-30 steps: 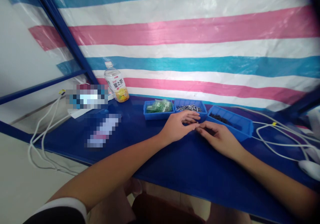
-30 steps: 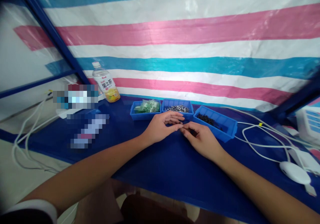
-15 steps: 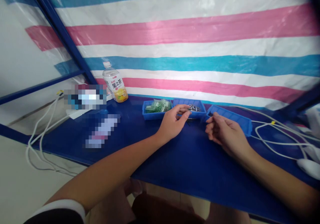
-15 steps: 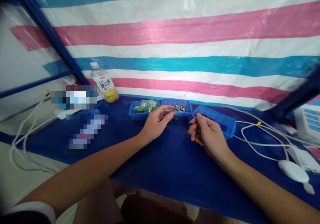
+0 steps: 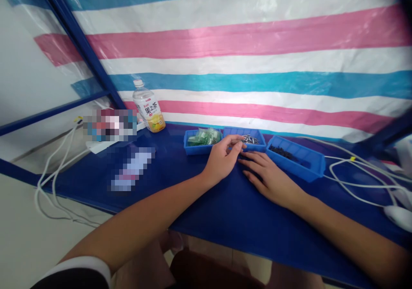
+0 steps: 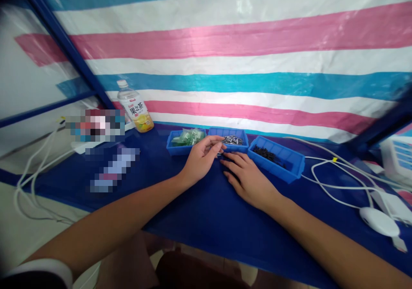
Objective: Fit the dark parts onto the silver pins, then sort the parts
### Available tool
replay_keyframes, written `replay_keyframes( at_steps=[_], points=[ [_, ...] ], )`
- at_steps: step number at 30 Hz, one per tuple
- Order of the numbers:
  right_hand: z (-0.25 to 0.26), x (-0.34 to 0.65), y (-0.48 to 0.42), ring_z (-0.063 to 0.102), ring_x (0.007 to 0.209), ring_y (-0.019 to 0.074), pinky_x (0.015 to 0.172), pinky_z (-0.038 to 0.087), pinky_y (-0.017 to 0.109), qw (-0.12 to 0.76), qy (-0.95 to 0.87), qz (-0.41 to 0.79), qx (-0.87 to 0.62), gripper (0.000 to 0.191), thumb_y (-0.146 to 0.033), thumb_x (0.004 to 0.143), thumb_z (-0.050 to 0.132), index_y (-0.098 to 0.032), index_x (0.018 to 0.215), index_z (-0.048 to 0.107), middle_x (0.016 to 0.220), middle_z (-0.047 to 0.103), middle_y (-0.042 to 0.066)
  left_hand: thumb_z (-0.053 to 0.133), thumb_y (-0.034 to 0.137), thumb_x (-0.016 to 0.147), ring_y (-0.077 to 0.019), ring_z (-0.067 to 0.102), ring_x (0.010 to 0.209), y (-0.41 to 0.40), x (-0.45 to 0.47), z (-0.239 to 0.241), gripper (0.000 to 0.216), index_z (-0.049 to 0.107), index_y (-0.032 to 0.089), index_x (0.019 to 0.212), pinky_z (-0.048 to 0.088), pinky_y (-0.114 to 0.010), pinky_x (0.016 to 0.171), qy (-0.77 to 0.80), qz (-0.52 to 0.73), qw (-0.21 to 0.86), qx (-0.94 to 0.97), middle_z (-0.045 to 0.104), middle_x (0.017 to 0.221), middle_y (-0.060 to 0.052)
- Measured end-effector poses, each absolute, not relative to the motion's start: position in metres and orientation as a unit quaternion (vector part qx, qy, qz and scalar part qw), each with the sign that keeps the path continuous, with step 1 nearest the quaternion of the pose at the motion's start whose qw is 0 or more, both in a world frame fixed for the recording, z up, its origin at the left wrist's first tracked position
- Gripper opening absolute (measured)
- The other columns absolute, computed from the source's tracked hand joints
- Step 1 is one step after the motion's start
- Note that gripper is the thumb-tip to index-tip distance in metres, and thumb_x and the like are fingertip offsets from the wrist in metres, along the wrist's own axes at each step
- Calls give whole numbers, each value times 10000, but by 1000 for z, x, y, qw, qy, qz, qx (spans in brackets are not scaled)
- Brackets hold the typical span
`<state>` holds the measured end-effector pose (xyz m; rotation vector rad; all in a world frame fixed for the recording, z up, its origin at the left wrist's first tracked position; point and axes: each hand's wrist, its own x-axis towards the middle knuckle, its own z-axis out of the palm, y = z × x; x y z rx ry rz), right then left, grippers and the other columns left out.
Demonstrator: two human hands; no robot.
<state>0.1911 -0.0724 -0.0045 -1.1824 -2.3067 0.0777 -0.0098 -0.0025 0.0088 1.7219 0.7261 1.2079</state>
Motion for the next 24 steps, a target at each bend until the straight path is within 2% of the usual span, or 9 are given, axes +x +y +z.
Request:
replay_keyframes(
  at_steps=[4, 8, 14, 18, 24],
  points=[
    [-7, 190, -71, 559, 1451, 363, 1198, 484, 650, 243, -864, 24, -440, 417, -253, 1077, 543, -257, 1470, 684, 1527, 661, 135, 598, 329, 1065, -210, 763, 1057, -2, -9, 8, 275, 696, 185, 1279, 613, -340, 913, 294, 485, 442, 695, 795, 1151, -102],
    [-5, 195, -71, 650, 1330, 345, 1139, 548, 614, 248, -870, 21, -427, 380, -224, 1062, 556, -269, 1392, 739, 1381, 745, 120, 588, 333, 1069, -203, 766, 1031, -3, -9, 7, 281, 699, 188, 1283, 614, -346, 924, 296, 476, 445, 698, 797, 1140, -99],
    [-6, 209, -65, 730, 1177, 311, 1014, 632, 539, 269, -871, 34, -410, 371, -161, 1042, 540, -297, 1270, 799, 1270, 790, 92, 593, 331, 1063, -205, 764, 1014, -2, -7, 4, 284, 706, 180, 1274, 617, -349, 911, 294, 471, 447, 702, 803, 1121, -104],
    [-5, 212, -63, 737, 1129, 300, 977, 637, 513, 271, -872, 43, -405, 353, -145, 1037, 535, -291, 1216, 802, 1205, 800, 90, 602, 325, 1060, -200, 768, 1011, -2, -7, 3, 269, 714, 178, 1255, 616, -341, 905, 293, 467, 447, 705, 807, 1104, -104],
    [-7, 213, -62, 749, 1121, 277, 964, 634, 469, 283, -861, 46, -421, 287, -146, 1034, 548, -268, 1191, 755, 1211, 782, 96, 587, 323, 1069, -207, 771, 1042, -4, -6, 4, 268, 718, 175, 1250, 618, -332, 891, 286, 455, 445, 716, 804, 1117, -109]
  ],
)
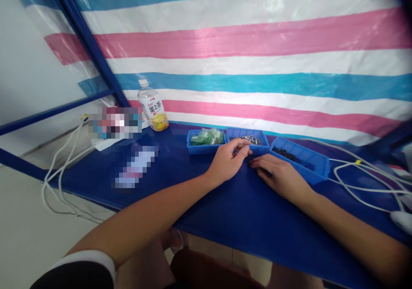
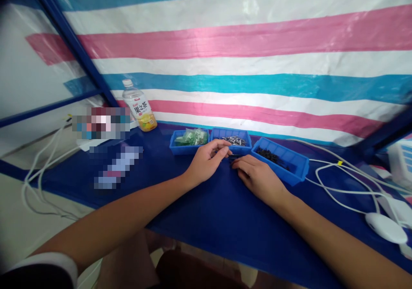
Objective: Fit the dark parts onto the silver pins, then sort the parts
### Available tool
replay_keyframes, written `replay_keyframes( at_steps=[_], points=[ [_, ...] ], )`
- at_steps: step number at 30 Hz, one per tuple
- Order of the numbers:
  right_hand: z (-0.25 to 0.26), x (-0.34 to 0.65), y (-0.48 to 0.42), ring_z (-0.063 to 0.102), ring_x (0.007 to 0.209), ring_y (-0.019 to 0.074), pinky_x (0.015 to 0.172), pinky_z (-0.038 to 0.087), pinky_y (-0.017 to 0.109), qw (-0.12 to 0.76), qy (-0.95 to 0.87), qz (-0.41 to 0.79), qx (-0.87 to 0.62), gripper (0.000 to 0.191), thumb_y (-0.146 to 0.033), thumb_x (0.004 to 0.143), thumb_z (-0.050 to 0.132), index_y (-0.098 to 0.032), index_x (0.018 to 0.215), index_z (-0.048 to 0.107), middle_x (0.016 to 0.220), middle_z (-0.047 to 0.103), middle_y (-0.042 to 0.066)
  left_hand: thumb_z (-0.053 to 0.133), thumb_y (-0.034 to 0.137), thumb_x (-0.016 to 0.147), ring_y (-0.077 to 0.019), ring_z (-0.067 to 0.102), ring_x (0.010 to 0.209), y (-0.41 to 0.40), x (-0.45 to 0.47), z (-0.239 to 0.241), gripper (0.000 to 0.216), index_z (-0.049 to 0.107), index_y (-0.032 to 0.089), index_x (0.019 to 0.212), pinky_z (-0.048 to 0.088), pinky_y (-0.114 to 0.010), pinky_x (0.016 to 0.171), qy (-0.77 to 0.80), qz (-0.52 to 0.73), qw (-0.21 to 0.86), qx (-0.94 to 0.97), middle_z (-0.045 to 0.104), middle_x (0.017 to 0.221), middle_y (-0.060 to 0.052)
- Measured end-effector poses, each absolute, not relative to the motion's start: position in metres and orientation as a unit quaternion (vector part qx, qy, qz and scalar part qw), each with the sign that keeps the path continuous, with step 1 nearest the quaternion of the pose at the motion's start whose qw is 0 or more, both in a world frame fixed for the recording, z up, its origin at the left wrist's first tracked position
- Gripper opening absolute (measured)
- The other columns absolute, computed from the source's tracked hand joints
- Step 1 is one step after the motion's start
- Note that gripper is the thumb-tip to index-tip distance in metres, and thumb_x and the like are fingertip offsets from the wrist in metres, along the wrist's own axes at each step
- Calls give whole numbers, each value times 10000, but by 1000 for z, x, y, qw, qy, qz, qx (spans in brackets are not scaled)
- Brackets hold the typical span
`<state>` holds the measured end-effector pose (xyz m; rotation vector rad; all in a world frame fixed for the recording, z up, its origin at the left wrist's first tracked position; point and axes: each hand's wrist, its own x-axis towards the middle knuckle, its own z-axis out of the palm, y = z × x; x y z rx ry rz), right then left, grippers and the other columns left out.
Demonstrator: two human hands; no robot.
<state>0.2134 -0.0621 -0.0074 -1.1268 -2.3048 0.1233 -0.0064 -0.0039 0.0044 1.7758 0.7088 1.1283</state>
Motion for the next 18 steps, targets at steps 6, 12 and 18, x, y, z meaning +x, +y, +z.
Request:
replay_keyframes(
  at_steps=[6, 12, 18],
  points=[
    [-6, 213, -62, 764, 1143, 275, 986, 630, 470, 301, -849, 45, -432, 274, -168, 1038, 542, -268, 1163, 765, 1268, 776, 97, 595, 317, 1062, -209, 769, 1042, -4, -6, 5, 260, 718, 178, 1244, 616, -329, 880, 283, 448, 441, 724, 813, 1106, -105],
    [-2, 210, -64, 787, 1043, 262, 950, 636, 452, 365, -808, 41, -460, 212, -192, 1009, 613, -276, 1108, 781, 1144, 821, 62, 613, 269, 1041, -209, 790, 1001, -6, -7, 8, 233, 732, 175, 1218, 617, -315, 839, 295, 445, 418, 735, 826, 1088, -105],
    [3, 211, -69, 769, 982, 252, 884, 611, 417, 449, -756, 40, -475, 96, -233, 992, 697, -277, 1052, 758, 1090, 794, 52, 615, 246, 1031, -188, 808, 864, -8, -8, 6, 289, 757, 162, 1268, 653, -334, 852, 284, 411, 418, 759, 847, 987, -92]
  ],
)
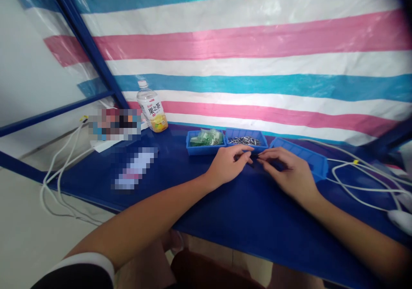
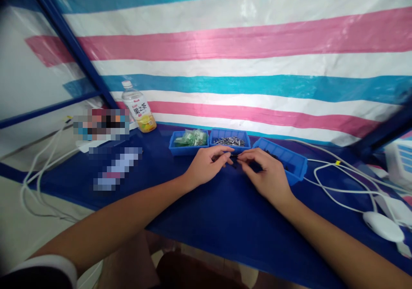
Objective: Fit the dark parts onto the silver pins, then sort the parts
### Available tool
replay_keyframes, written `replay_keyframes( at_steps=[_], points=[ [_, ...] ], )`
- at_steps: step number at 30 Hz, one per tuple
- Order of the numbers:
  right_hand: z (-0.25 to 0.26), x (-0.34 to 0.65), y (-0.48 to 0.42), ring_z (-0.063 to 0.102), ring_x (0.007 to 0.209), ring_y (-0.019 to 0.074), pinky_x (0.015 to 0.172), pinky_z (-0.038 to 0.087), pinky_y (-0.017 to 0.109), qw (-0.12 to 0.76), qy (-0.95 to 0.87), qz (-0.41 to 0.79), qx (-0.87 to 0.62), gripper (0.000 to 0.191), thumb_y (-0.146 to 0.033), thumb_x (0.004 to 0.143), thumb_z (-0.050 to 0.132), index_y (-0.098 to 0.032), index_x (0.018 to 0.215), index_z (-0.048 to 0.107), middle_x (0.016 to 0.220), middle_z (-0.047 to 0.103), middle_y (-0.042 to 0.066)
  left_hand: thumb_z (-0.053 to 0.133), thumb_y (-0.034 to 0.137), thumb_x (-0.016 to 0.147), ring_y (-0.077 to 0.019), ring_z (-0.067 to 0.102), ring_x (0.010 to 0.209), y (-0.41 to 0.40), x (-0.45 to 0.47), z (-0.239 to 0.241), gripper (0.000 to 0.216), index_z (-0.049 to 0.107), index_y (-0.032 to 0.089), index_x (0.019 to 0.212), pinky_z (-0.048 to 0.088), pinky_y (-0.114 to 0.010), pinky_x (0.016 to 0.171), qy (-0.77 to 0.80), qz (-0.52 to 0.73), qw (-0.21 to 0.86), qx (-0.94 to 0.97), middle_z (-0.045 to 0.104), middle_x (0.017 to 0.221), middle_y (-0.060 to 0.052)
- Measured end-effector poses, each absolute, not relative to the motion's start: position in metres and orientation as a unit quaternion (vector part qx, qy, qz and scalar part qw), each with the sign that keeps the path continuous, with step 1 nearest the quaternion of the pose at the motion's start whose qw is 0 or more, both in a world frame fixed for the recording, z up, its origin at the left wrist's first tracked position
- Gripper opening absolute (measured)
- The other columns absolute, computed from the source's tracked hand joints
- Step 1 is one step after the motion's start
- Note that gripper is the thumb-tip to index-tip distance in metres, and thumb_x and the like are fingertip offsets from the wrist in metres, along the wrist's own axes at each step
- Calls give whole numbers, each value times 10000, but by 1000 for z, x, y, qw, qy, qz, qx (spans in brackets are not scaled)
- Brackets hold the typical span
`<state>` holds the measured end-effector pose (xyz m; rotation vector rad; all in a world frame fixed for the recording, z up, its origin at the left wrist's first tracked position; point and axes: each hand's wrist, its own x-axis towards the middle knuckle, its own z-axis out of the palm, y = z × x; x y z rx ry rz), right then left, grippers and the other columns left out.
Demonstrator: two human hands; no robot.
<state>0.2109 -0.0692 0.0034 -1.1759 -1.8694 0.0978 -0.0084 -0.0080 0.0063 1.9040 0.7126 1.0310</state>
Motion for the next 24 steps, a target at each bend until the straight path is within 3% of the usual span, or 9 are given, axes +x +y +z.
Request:
replay_keyframes(
  at_steps=[3, 11, 15, 19, 24],
  points=[
    [6, 209, -73, 756, 981, 249, 886, 596, 414, 465, -750, 46, -468, 76, -236, 992, 714, -281, 1033, 758, 1068, 778, 52, 602, 219, 1028, -179, 814, 858, -10, -8, 6, 310, 773, 169, 1281, 666, -347, 885, 263, 402, 429, 765, 851, 1041, -90],
    [1, 208, -74, 744, 1042, 259, 936, 588, 437, 471, -746, 87, -462, 72, -247, 995, 722, -289, 1048, 745, 1084, 770, 51, 694, 240, 985, -239, 806, 1084, -9, -5, 6, 285, 813, 181, 1237, 653, -390, 994, 243, 408, 431, 767, 823, 1233, -105],
    [0, 205, -76, 756, 1046, 252, 941, 603, 434, 479, -732, 125, -468, 95, -267, 1005, 719, -297, 1093, 740, 1120, 771, 47, 745, 237, 951, -240, 819, 1028, -7, -5, 3, 268, 809, 167, 1201, 654, -406, 993, 247, 419, 472, 735, 837, 1166, -115],
    [1, 201, -77, 755, 1017, 259, 915, 627, 444, 493, -724, 130, -465, 92, -289, 1004, 723, -290, 1093, 747, 1146, 745, 70, 790, 219, 911, -222, 821, 961, -3, -4, -1, 133, 765, 143, 1017, 649, -388, 945, 256, 428, 521, 693, 837, 1050, -112],
    [2, 202, -77, 743, 985, 266, 852, 652, 447, 511, -702, 142, -475, 171, -333, 1006, 722, -296, 1173, 725, 1177, 711, 93, 863, 200, 824, -204, 801, 931, 0, -3, -6, 208, 681, 145, 908, 640, -377, 904, 263, 436, 535, 674, 821, 1024, -105]
  ],
)
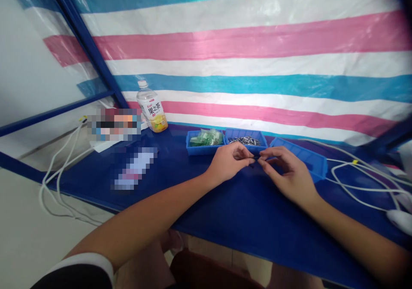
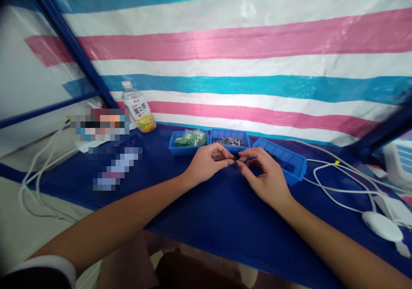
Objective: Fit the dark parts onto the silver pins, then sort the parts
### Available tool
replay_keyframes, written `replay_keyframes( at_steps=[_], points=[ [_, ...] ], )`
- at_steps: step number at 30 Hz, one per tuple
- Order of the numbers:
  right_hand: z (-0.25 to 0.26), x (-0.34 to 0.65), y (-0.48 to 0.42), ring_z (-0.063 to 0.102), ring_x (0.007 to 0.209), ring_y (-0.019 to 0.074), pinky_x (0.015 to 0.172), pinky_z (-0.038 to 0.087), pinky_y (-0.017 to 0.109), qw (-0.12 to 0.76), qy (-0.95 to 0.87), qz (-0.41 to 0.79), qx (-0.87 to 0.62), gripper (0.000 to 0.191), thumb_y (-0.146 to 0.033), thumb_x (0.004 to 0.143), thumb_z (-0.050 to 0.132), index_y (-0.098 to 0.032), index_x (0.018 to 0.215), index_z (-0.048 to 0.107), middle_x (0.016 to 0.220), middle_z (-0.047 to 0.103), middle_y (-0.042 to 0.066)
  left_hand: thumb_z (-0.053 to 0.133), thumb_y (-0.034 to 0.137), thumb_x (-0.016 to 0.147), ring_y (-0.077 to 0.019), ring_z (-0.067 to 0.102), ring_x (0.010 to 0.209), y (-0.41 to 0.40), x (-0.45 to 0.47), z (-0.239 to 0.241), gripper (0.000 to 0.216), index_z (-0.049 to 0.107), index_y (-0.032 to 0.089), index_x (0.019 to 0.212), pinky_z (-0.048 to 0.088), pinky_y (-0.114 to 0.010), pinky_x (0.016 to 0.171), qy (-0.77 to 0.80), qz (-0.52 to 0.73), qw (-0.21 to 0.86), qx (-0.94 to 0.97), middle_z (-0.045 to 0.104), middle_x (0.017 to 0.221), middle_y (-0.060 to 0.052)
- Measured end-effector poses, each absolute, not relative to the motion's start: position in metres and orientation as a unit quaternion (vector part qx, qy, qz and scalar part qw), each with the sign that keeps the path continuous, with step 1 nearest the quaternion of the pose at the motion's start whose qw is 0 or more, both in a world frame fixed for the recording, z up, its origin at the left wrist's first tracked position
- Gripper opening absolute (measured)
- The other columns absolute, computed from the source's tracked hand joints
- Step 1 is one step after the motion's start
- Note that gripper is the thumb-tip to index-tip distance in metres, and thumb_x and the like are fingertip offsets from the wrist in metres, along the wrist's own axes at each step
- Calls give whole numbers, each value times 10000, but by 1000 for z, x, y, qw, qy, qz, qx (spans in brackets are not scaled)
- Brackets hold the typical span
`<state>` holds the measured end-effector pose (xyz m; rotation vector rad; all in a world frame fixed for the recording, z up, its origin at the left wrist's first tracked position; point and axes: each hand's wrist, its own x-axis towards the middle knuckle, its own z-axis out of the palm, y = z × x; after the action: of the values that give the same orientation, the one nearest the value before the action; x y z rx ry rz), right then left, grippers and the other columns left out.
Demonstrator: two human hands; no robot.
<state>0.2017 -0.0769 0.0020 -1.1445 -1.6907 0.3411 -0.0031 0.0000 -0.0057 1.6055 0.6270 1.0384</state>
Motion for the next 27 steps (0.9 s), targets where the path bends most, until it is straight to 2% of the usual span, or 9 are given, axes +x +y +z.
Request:
replay_keyframes(
  at_steps=[8, 13, 17, 21, 24, 27],
  points=[
    [1, 205, -78, 760, 870, 244, 781, 635, 412, 440, -703, 150, -538, 150, -378, 993, 712, -276, 1096, 748, 1100, 789, 65, 850, 245, 859, -189, 789, 901, -1, -3, -4, 183, 742, 144, 965, 630, -356, 886, 263, 421, 521, 695, 824, 1022, -108],
    [-2, 203, -76, 762, 829, 227, 729, 615, 363, 430, -698, 167, -547, 126, -338, 938, 733, -261, 1035, 712, 1013, 790, 45, 854, 240, 863, -197, 795, 920, -3, -3, -4, 196, 755, 141, 1000, 632, -376, 923, 258, 413, 535, 690, 821, 1008, -106],
    [-1, 198, -77, 741, 760, 199, 733, 610, 342, 440, -695, 186, -537, 129, -268, 901, 736, -264, 988, 639, 904, 743, 9, 899, 266, 823, -209, 795, 938, -6, -3, -2, 298, 746, 135, 1043, 633, -382, 928, 254, 391, 565, 681, 818, 1027, -121],
    [1, 198, -77, 726, 797, 215, 747, 623, 358, 460, -692, 196, -520, 260, -248, 918, 707, -282, 1158, 613, 907, 706, 12, 869, 273, 858, -205, 787, 980, -7, -3, 1, 350, 728, 149, 1154, 630, -365, 930, 247, 406, 555, 683, 806, 1114, -132],
    [3, 202, -77, 724, 809, 236, 742, 637, 383, 464, -696, 188, -515, 345, -254, 948, 679, -302, 1284, 616, 920, 702, 31, 779, 319, 946, -174, 772, 835, -9, -4, 5, 240, 736, 152, 1113, 629, -315, 813, 264, 398, 517, 711, 802, 953, -92],
    [4, 206, -79, 729, 765, 241, 641, 618, 369, 461, -690, 161, -534, 246, -274, 956, 690, -305, 1199, 666, 935, 727, 51, 692, 367, 1012, -157, 750, 670, -12, -6, 9, 270, 731, 143, 1157, 623, -297, 726, 270, 355, 523, 726, 783, 799, -62]
  ],
)
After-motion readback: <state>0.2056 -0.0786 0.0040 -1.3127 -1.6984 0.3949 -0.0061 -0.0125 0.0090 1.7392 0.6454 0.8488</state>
